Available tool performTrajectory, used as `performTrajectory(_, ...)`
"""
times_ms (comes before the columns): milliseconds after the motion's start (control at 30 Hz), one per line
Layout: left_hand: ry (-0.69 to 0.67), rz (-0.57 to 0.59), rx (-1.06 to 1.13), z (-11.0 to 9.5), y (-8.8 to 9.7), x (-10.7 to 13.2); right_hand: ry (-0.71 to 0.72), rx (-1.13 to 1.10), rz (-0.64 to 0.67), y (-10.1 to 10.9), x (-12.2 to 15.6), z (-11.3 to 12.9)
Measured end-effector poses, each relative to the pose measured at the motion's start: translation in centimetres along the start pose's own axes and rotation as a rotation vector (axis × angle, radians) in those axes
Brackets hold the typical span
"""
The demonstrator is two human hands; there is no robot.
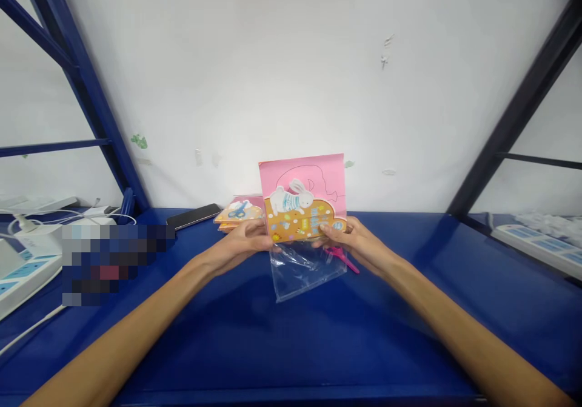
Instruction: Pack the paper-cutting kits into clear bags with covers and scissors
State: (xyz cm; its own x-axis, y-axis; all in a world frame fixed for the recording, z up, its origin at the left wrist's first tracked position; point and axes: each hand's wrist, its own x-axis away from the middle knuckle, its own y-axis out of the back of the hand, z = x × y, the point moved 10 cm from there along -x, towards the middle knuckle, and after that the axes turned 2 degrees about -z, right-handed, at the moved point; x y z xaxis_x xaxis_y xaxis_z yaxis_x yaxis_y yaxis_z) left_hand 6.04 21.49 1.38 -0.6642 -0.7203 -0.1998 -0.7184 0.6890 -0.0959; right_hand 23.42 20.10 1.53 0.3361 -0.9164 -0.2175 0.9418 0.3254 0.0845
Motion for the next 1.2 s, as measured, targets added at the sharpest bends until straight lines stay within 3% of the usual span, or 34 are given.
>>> performTrajectory(100,-0.023,-0.082,-0.118,0.3,-0.1,-0.2,0.027,0.011,-0.003,-0.4,-0.1,0.0)
performTrajectory(233,-0.066,-0.166,-0.101,-0.2,0.6,-0.3,0.025,0.015,-0.009,-0.7,-0.2,-0.5)
performTrajectory(800,-0.025,-0.229,-0.1,-0.5,1.2,-0.1,0.001,-0.101,-0.011,-1.5,0.0,-0.5)
performTrajectory(1200,-0.009,-0.264,-0.132,-0.7,1.5,0.0,-0.011,-0.065,-0.034,-1.2,0.0,-0.5)
